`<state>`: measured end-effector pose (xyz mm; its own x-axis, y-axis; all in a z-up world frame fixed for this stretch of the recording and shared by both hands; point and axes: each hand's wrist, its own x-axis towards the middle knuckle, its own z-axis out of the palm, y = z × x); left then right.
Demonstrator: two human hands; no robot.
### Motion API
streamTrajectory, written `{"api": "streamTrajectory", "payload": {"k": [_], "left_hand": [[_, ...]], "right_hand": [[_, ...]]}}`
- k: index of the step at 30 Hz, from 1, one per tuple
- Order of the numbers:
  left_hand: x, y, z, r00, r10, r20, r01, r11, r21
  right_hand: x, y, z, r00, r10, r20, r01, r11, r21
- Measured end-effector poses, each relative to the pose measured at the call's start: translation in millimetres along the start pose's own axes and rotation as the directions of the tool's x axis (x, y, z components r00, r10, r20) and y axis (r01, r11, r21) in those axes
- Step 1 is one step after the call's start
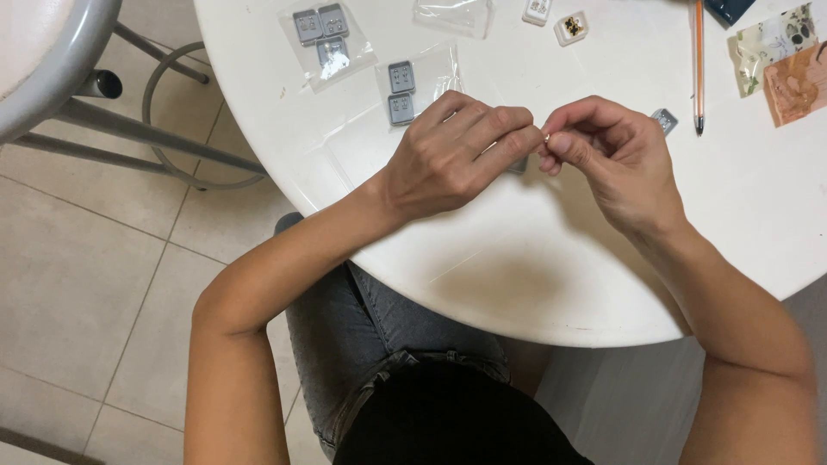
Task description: The person sits at a white table and repeatedly picks up small gray rectangular electronic components and tiny metal pins. They insert the pins into the components by hand, then place the assembled units into clear plastic bags. The process is repeated for several units throughout the clip.
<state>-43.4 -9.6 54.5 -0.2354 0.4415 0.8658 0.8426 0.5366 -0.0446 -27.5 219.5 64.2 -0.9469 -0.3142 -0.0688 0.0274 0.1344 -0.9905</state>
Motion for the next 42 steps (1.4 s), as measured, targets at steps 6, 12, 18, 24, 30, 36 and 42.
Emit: {"api": "streamTrajectory", "payload": {"k": [6, 12, 18, 24, 30, 36, 42], "left_hand": [[-3, 8, 6, 0.996, -0.044, 0.076, 0.042, 0.999, 0.026], [-8, 12, 8, 0.989, -0.062, 0.134, 0.064, 0.998, -0.01], [-9, 25, 16, 0.971, -0.233, 0.055, 0.239, 0.944, -0.226], [-13, 13, 12, 0.986, -0.16, 0.056, 0.164, 0.984, -0.07], [-11, 14, 7, 0.995, -0.083, 0.063, 0.082, 0.996, 0.018], [-11, 12, 11, 0.999, -0.029, 0.04, 0.025, 0.995, 0.094], [-13, 14, 12, 0.993, -0.07, 0.094, 0.064, 0.996, 0.067]], "right_hand": [[-9, -9, 21, 0.879, -0.477, -0.013, 0.435, 0.812, -0.389], [-4, 10, 21, 0.8, -0.6, -0.008, 0.537, 0.721, -0.438], [13, 39, 7, 0.453, -0.885, 0.11, 0.794, 0.344, -0.501], [14, 30, 14, 0.873, -0.47, 0.132, 0.488, 0.829, -0.273], [12, 38, 4, 0.925, -0.324, 0.197, 0.367, 0.896, -0.249], [9, 19, 3, 0.945, -0.181, 0.271, 0.217, 0.97, -0.109], [7, 23, 7, 0.93, -0.266, 0.254, 0.314, 0.934, -0.169]]}}
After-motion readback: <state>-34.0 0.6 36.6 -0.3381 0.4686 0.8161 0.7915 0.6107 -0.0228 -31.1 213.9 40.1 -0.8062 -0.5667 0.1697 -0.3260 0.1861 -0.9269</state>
